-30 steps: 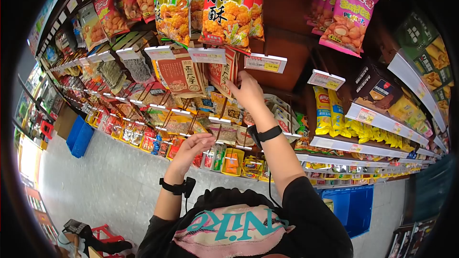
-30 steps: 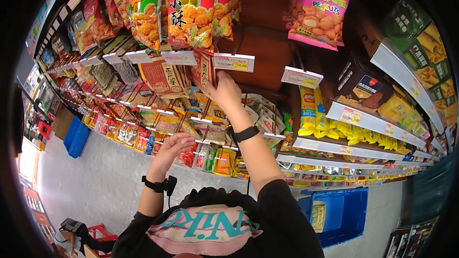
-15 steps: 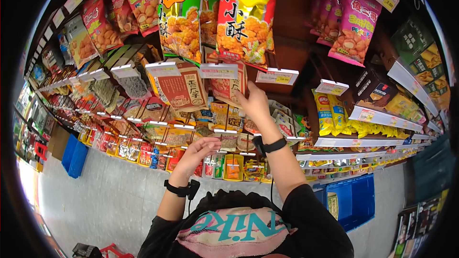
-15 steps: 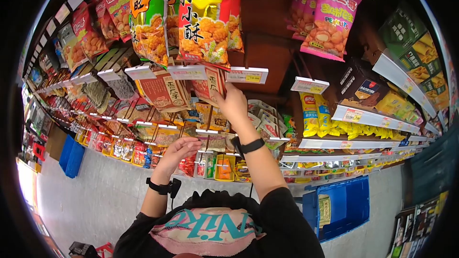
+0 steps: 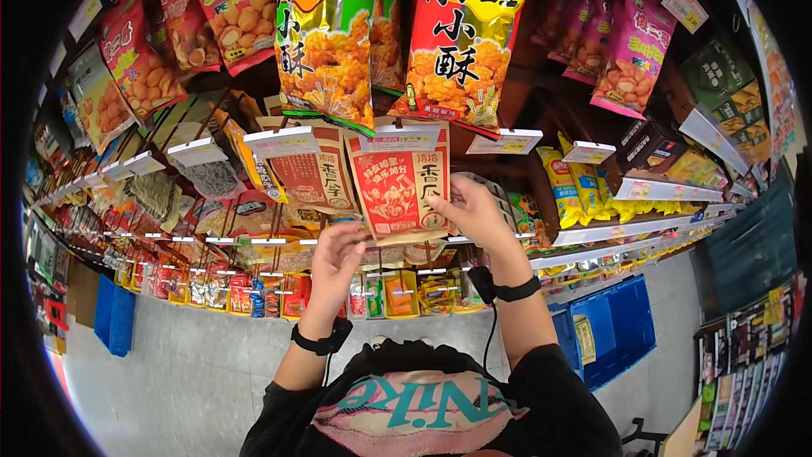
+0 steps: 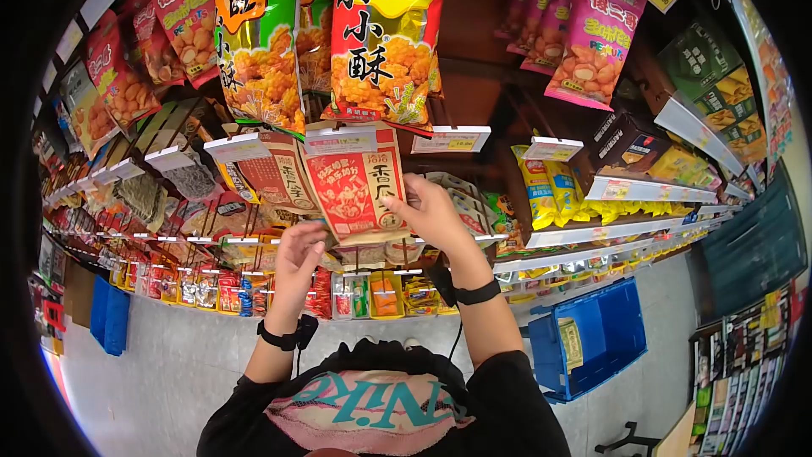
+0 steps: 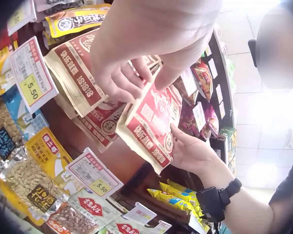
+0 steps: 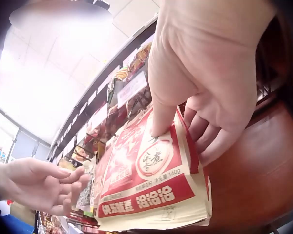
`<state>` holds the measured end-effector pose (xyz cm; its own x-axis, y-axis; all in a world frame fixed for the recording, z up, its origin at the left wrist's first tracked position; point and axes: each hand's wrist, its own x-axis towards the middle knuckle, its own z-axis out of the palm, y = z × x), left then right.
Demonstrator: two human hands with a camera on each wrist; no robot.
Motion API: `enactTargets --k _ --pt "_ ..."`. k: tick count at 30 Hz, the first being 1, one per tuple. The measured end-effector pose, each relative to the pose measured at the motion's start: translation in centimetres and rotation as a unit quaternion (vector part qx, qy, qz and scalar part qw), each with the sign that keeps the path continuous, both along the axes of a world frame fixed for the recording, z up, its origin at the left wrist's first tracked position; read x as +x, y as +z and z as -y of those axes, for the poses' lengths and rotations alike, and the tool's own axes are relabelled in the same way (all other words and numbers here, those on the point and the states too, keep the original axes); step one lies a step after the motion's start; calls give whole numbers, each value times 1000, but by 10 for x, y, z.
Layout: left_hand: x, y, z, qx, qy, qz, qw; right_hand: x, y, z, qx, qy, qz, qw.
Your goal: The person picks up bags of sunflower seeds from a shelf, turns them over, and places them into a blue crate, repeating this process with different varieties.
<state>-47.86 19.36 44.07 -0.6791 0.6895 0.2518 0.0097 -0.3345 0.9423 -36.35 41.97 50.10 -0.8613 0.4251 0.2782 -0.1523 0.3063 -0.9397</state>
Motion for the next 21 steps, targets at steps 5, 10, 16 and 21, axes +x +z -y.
enactTargets --k 5,10,16,21 --pt "7 19 -13 -9 30 -80 996 9 11 9 -64 79 17 995" --pt "10 22 -19 -3 -57 -6 998 15 19 9 -83 106 33 990" --pt "18 14 -7 -9 -25 35 999 21 18 -1 -161 135 47 977" --pt "23 7 17 -30 -29 70 997 -14 -10 -23 -91 23 -17 995"
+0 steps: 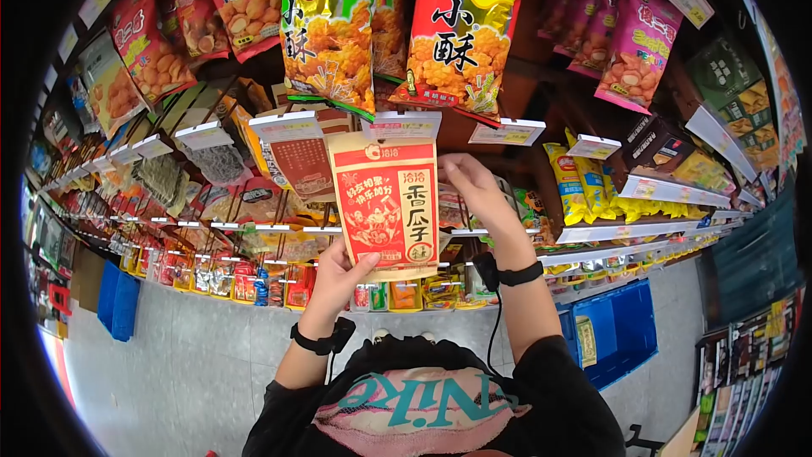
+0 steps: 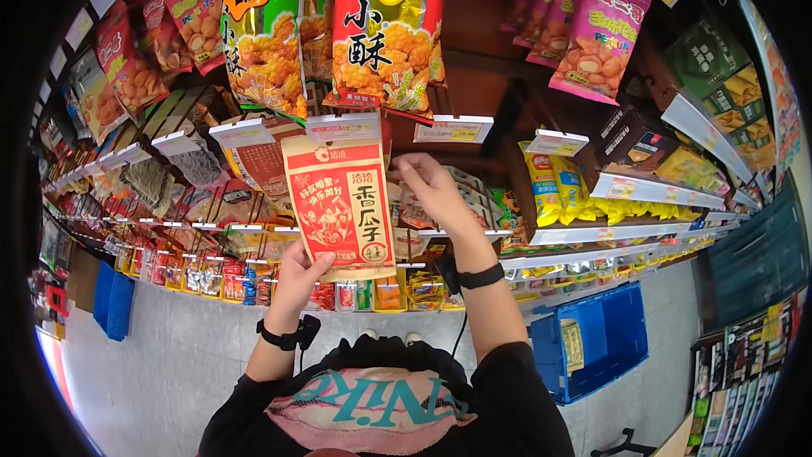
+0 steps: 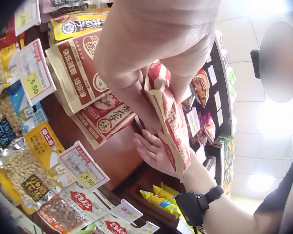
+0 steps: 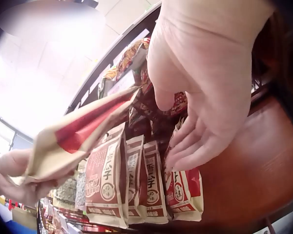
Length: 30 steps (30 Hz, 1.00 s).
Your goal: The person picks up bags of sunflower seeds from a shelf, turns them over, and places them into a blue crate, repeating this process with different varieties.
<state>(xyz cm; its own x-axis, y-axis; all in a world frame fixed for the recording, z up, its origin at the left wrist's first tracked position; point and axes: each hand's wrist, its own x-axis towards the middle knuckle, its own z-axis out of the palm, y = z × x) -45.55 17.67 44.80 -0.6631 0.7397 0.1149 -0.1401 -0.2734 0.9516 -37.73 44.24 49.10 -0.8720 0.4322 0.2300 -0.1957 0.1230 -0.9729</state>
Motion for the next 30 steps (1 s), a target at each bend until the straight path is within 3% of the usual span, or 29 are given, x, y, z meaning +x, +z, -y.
enactTargets --k 2,4,6,8,10,12,14,16,19,23,25,30 --pt "2 -8 10 -19 -1 16 1000 -13 -2 -1 60 -24 12 998" --pt "7 -10 20 -25 7 16 1000 -29 -2 7 109 -126 4 986" --pt "8 -17 30 -56 20 19 998 -52 -20 -7 109 -133 -11 985" --pt "8 -25 41 -110 31 15 993 -69 -21 -12 245 -164 14 956" --pt "11 -25 45 -55 34 15 998 -74 -8 -5 215 -150 27 965" --pt "12 -30 50 -49 39 14 998 -80 3 2 125 -60 -100 985" --pt "12 -33 53 -42 45 14 998 -87 4 -4 128 -45 -121 983" --pt "13 -35 56 -52 48 24 997 -93 -6 -24 280 -112 39 953" --pt "14 -34 58 -44 48 40 997 -93 -11 -31 314 -135 66 938" --pt "13 -36 61 -59 47 30 997 -78 -13 -27 308 -175 61 933" --pt "13 -35 61 -72 38 32 996 -65 -10 -25 212 -113 25 970" --pt "11 -40 58 -66 33 36 997 -34 8 -16 169 -49 11 984"
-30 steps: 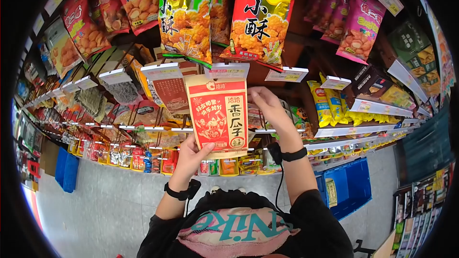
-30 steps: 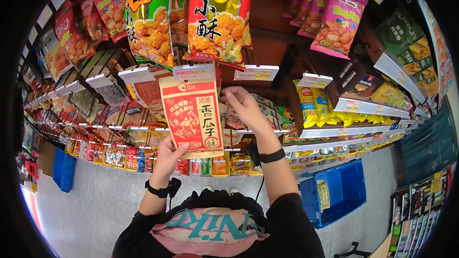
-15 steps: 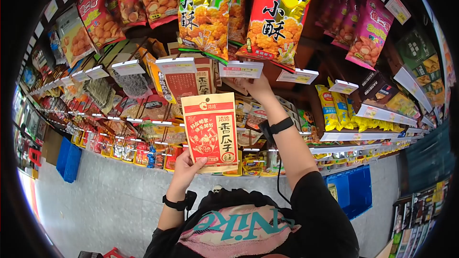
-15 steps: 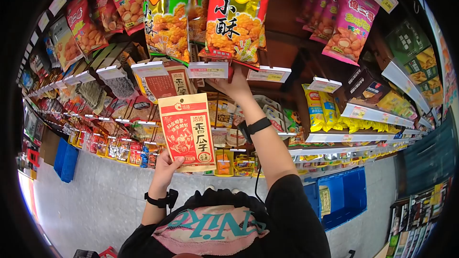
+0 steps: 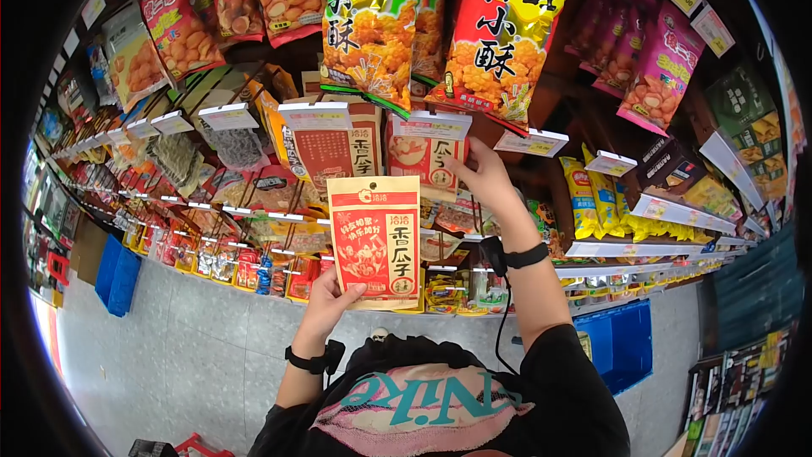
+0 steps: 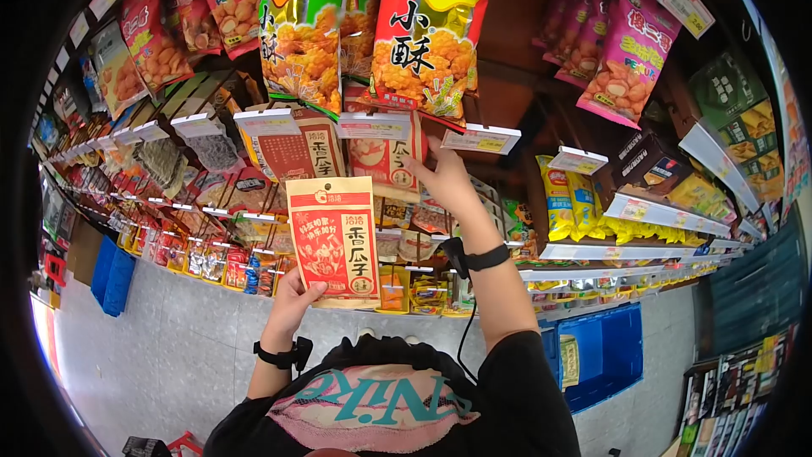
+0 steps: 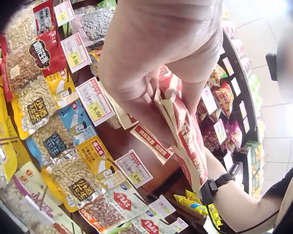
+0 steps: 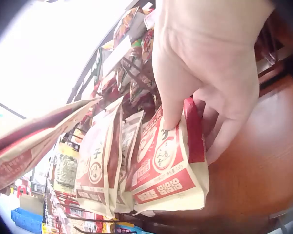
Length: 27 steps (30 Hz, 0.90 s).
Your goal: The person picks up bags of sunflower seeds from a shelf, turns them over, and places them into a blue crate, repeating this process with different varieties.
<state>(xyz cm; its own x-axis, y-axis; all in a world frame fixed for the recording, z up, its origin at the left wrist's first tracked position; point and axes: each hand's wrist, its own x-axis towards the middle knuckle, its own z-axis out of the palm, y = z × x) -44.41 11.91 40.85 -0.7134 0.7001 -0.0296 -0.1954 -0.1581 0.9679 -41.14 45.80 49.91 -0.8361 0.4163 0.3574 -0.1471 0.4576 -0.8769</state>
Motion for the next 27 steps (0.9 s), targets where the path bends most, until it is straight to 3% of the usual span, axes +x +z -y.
enactTargets --k 10,27 --pt "-6 0 -1 21 -55 -12 998 40 30 21 -111 129 58 984" --pt "-7 -2 8 42 -86 -5 995 60 27 30 -105 185 42 976"
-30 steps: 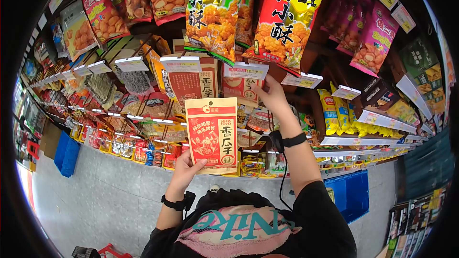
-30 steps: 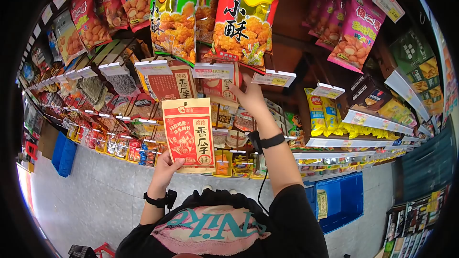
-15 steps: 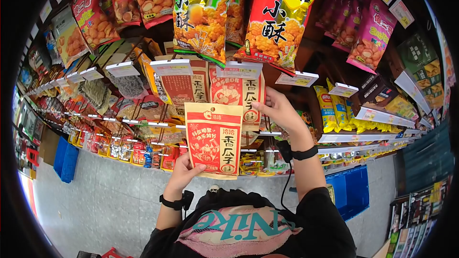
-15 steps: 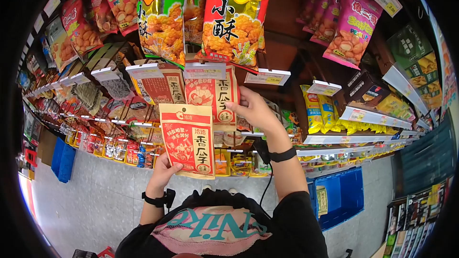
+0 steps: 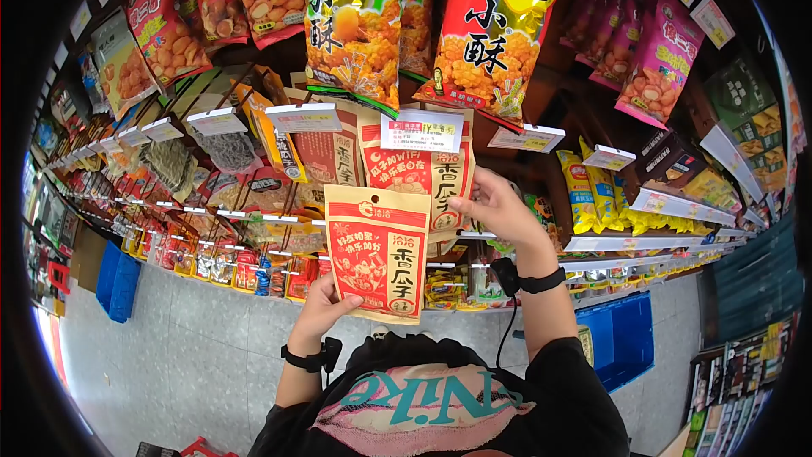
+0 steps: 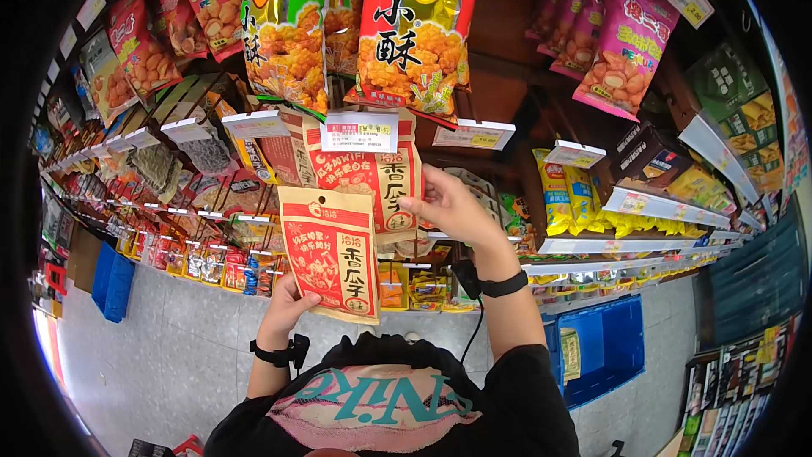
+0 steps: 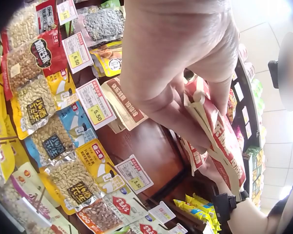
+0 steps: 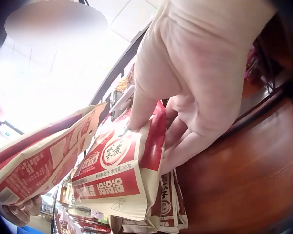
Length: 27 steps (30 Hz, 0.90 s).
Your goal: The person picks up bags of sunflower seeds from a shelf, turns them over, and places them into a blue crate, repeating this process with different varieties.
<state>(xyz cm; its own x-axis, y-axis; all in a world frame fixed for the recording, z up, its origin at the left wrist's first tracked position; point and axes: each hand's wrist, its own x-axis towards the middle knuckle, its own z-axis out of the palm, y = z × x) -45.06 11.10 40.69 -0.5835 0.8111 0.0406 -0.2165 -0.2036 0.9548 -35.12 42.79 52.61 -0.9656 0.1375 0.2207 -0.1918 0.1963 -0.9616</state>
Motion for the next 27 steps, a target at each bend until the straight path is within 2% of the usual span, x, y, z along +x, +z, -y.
enactTargets --k 5,14,20,25,27 --pt "0 -1 0 0 -2 4 1000 1 -3 3 -25 2 7 1000" --pt "-1 1 0 -6 -6 -5 1000 2 -7 4 13 8 23 1000" --pt "-3 3 -1 -6 -5 -11 1000 6 -24 11 -63 65 56 994" --pt "-4 6 -9 -21 26 -16 999 15 -30 23 -10 29 63 998" --pt "-4 8 -13 -32 28 -6 999 19 -34 26 -14 10 111 994"
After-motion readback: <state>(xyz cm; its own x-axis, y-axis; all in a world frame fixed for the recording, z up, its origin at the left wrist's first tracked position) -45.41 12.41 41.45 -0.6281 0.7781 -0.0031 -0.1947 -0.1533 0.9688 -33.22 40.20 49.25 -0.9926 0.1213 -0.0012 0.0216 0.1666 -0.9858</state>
